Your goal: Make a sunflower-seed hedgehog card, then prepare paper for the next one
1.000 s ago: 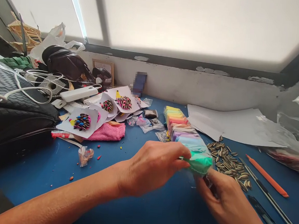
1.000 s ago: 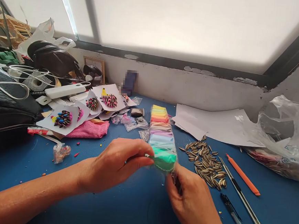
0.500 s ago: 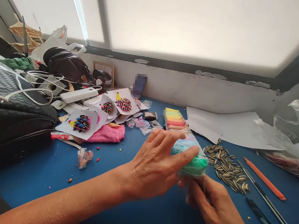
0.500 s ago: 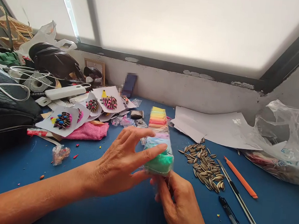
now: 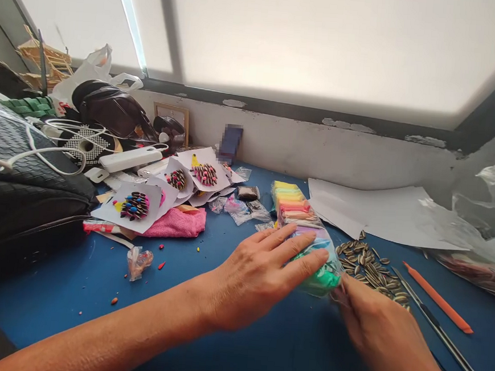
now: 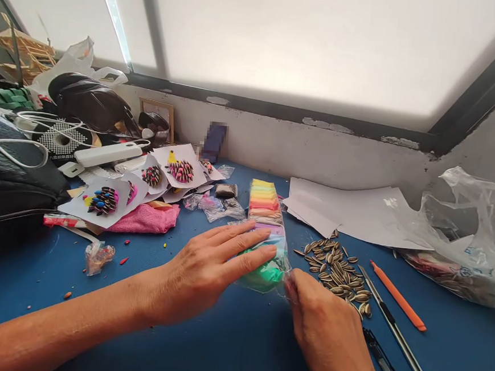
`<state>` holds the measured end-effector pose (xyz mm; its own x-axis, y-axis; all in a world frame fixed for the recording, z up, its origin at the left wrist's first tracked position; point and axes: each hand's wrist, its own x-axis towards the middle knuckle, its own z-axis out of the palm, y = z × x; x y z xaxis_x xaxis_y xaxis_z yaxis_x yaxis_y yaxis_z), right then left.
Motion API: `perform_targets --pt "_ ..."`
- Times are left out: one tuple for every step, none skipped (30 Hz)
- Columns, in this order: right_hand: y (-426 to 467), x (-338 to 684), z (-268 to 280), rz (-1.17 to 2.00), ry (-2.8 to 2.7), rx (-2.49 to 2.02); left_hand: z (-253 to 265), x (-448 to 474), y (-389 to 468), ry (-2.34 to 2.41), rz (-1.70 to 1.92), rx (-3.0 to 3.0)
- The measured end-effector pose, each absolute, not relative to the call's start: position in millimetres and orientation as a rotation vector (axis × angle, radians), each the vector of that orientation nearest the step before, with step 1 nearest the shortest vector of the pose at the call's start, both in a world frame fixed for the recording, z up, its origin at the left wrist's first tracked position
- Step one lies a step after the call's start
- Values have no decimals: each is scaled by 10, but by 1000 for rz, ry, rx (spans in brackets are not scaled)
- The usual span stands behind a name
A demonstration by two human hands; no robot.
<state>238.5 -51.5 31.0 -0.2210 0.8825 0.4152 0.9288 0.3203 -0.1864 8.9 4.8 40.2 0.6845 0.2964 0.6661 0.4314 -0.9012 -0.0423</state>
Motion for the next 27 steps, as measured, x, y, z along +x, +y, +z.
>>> perform_targets --pt "-511 2395 316 -171 -2145 -1601 409 86 46 -594 -1021 -2699" --pt "-507 2399 322 -201 -2142 -1601 415 82 45 -598 -1026 -2696" --pt "-505 2399 327 -227 -2140 -1601 422 79 44 -604 -1026 -2695" --pt "-505 2394 333 -249 -2136 -1598 430 75 42 -607 -1023 -2700" --pt "-508 2386 339 -265 -2130 -1592 439 71 41 -615 -1017 -2715" --pt "-513 2373 345 -275 -2123 -1585 448 67 40 -626 -1019 -2742" --pt "-520 2357 351 -280 -2117 -1575 459 63 40 -640 -1031 -2778" --pt "-530 2338 357 -268 -2113 -1562 469 58 42 -654 -1045 -2814" --pt "-541 2315 362 -240 -2105 -1549 479 53 45 -665 -1057 -2844" --pt "-552 2290 365 -201 -2093 -1539 488 49 49 -673 -1068 -2860" --pt "-563 2264 366 -162 -2075 -1530 495 45 53 -677 -1067 -2863" --pt "-574 2235 365 -124 -2054 -1523 500 43 56 -675 -1058 -2856" --pt "-583 2207 362 -85 -2031 -1517 502 43 57 -673 -1042 -2848" --pt "-590 2179 358 -45 -2011 -1512 501 44 57 -669 -1034 -2840" --pt "-595 2152 355 -1 -2000 -1509 498 47 54 -660 -1031 -2839" --pt "-599 2128 353 55 -1992 -1506 492 51 51 -644 -1020 -2847" --pt "-602 2108 353 111 -1985 -1504 485 56 48 -628 -1010 -2857" --pt "-604 2093 356 153 -1977 -1508 476 61 45 -610 -1002 -2864" --pt "-607 2083 362 179 -1974 -1510 466 66 43 -595 -988 -2870" --pt "-611 2077 371 190 -1974 -1511 458 70 42 -585 -980 -2869" --pt "-614 2075 381 190 -1977 -1508 451 75 41 -581 -979 -2861" --pt "-618 2075 390 183 -1981 -1501 446 80 39 -579 -990 -2847" --pt "-621 2077 396 175 -1987 -1491 443 85 36 -574 -1006 -2829" --pt "-624 2078 399 170 -1987 -1484 442 92 31 -567 -1017 -2816" --pt "-625 2079 396 168 -1982 -1482 443 98 24 -564 -1027 -2807" --pt "-625 2078 387 165 -1971 -1489 444 106 16 -559 -1026 -2808" --pt "-625 2076 374 164 -1964 -1496 444 114 9 -555 -1013 -2815"
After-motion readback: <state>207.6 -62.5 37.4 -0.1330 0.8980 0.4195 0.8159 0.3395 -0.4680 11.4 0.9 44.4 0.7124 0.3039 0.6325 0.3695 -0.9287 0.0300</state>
